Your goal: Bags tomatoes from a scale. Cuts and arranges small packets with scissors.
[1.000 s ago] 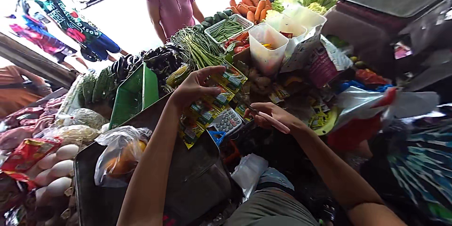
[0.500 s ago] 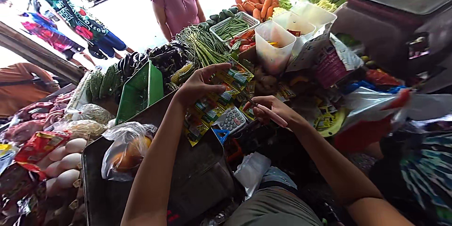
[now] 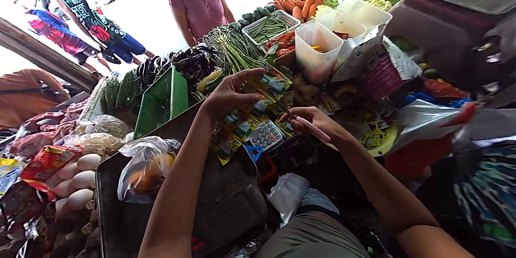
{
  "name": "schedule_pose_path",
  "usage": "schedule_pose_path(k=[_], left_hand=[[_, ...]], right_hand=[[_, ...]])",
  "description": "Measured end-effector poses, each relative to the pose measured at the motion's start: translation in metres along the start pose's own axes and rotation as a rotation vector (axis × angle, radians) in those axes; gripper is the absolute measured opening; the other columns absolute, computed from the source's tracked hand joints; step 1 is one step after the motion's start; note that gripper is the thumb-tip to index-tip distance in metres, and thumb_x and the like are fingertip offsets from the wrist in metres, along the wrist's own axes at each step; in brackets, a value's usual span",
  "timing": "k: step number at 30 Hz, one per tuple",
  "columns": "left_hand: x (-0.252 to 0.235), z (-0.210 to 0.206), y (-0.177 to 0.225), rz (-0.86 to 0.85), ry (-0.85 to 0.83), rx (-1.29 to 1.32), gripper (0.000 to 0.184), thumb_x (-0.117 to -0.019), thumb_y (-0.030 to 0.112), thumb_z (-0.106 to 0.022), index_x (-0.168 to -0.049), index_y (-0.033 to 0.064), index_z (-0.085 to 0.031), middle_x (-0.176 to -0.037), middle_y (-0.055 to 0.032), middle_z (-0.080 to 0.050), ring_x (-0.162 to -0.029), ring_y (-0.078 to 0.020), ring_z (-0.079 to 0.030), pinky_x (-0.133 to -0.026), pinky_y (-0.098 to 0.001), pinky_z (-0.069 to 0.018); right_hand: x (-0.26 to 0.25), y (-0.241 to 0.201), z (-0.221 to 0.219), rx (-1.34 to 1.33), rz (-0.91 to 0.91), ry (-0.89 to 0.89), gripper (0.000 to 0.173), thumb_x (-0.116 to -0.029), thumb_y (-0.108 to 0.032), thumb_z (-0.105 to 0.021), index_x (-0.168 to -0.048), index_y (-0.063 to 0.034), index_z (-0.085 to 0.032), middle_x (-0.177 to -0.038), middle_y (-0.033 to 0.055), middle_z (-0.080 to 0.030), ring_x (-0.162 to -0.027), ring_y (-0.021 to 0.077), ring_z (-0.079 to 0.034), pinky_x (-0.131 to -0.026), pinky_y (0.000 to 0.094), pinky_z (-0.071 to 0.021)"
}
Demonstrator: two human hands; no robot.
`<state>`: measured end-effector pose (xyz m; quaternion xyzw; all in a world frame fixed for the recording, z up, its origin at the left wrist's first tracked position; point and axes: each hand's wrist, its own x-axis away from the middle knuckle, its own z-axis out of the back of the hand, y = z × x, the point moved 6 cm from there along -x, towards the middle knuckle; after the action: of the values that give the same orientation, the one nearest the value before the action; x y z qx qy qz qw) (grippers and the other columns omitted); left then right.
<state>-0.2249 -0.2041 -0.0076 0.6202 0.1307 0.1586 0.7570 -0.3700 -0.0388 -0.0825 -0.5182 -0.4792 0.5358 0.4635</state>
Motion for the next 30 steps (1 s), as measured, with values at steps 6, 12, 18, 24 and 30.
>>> schedule_pose_path(k=[6,12,18,24,30], left_hand=[[-0.001,0.000,0.000,-0.006,-0.015,0.004,0.068,-0.0884,-0.009,-0.070,-0.149,0.0137,-0.051,-0.142,-0.0096,-0.059,-0.112,-0.0213,-0.068,-0.090,-0.0357,-0.0612],[-0.001,0.002,0.000,-0.032,-0.034,0.009,0.068,-0.0880,-0.011,-0.069,-0.150,0.0117,-0.050,-0.142,-0.0105,-0.059,-0.113,-0.0214,-0.067,-0.092,-0.0356,-0.0605],[0.000,0.003,0.001,-0.023,-0.004,0.000,0.068,-0.0874,-0.011,-0.070,-0.149,0.0127,-0.052,-0.142,-0.0097,-0.059,-0.109,-0.0198,-0.069,-0.088,-0.0338,-0.0613],[-0.001,0.002,-0.001,-0.035,-0.033,-0.005,0.067,-0.0866,-0.012,-0.070,-0.147,0.0116,-0.053,-0.145,-0.0078,-0.057,-0.117,-0.0200,-0.066,-0.094,-0.0360,-0.0593],[0.002,0.009,-0.001,-0.048,-0.002,0.060,0.067,-0.0871,-0.010,-0.068,-0.148,0.0110,-0.052,-0.143,-0.0110,-0.059,-0.118,-0.0224,-0.065,-0.096,-0.0386,-0.0582]], right_hand=[[-0.009,0.040,0.013,-0.067,-0.043,-0.058,0.042,-0.0900,-0.050,-0.075,-0.110,-0.0134,-0.074,-0.068,-0.0021,-0.061,-0.053,0.0034,-0.053,-0.049,0.0180,-0.0452],[-0.005,0.028,0.016,-0.064,-0.078,-0.072,0.034,-0.0921,-0.040,-0.077,-0.111,-0.0113,-0.076,-0.064,0.0010,-0.062,-0.044,0.0044,-0.050,-0.040,0.0185,-0.0439],[-0.007,0.027,0.020,-0.022,-0.114,-0.081,0.035,-0.0920,-0.039,-0.077,-0.113,-0.0112,-0.076,-0.061,0.0021,-0.062,-0.041,0.0059,-0.052,-0.038,0.0196,-0.0451],[-0.023,0.037,0.010,-0.157,-0.099,-0.138,0.036,-0.0939,-0.044,-0.073,-0.108,-0.0103,-0.074,-0.059,-0.0042,-0.056,-0.043,0.0015,-0.048,-0.040,0.0166,-0.0414],[-0.038,0.035,0.008,-0.205,-0.081,-0.178,0.042,-0.0934,-0.049,-0.072,-0.108,-0.0101,-0.075,-0.060,-0.0035,-0.056,-0.044,0.0020,-0.049,-0.041,0.0168,-0.0420]])
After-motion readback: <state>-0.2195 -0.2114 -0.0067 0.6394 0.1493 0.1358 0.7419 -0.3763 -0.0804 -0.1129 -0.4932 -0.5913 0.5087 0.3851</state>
